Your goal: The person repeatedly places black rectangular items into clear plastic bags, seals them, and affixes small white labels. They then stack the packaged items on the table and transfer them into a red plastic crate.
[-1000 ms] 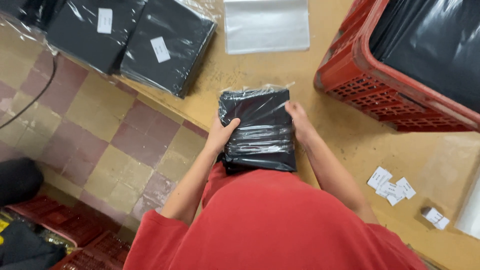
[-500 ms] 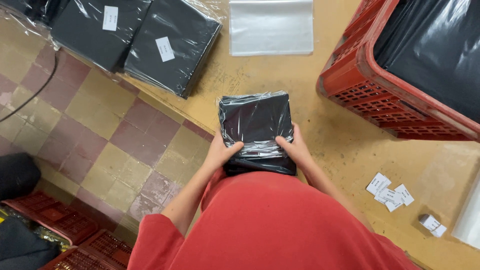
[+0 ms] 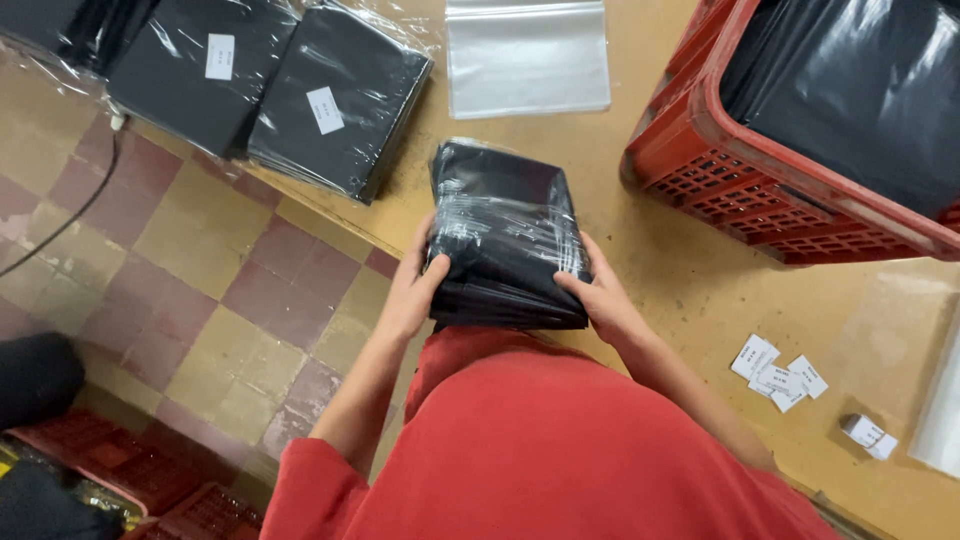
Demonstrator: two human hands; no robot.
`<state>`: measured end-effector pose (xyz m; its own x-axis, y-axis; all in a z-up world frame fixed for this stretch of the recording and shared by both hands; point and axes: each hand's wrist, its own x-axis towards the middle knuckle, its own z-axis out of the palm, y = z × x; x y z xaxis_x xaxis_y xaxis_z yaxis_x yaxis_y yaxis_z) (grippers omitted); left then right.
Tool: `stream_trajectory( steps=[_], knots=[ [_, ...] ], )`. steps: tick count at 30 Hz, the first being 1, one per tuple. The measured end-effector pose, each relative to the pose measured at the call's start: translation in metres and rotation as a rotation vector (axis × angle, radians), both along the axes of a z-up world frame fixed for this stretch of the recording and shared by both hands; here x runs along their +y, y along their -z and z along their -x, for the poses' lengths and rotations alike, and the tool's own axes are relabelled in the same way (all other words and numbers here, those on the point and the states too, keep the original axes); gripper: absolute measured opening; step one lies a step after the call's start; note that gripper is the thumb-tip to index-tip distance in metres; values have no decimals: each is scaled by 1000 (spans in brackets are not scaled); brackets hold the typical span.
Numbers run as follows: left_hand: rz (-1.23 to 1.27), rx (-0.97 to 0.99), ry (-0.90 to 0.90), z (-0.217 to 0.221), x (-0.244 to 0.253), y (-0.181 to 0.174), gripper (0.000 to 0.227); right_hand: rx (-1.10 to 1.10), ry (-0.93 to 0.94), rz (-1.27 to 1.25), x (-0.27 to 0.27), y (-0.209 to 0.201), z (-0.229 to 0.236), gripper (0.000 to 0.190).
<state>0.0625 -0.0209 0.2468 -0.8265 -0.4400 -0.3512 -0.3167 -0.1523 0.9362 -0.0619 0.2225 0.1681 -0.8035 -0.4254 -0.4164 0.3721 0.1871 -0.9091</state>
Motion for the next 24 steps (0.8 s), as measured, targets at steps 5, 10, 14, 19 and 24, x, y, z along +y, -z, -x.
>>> stream_trajectory(
  steps=[5, 10, 14, 19, 24],
  knots=[
    [323, 179, 135, -4, -8, -50, 65, -96, 16, 113, 3, 0, 14, 61],
    [126, 105, 66, 1, 0, -43, 57, 67, -95, -84, 23, -23, 44, 45],
    [-217, 145, -43, 16, -6, 19, 40, 60, -360, -383, 13, -93, 52, 13],
    [-194, 121, -140, 33, -23, 42, 11, 328, -483, -571, -1, -120, 68, 15],
    [-52, 79, 38, 67, -56, 43, 21, 1066, -451, -931, -5, -138, 72, 21]
  ],
)
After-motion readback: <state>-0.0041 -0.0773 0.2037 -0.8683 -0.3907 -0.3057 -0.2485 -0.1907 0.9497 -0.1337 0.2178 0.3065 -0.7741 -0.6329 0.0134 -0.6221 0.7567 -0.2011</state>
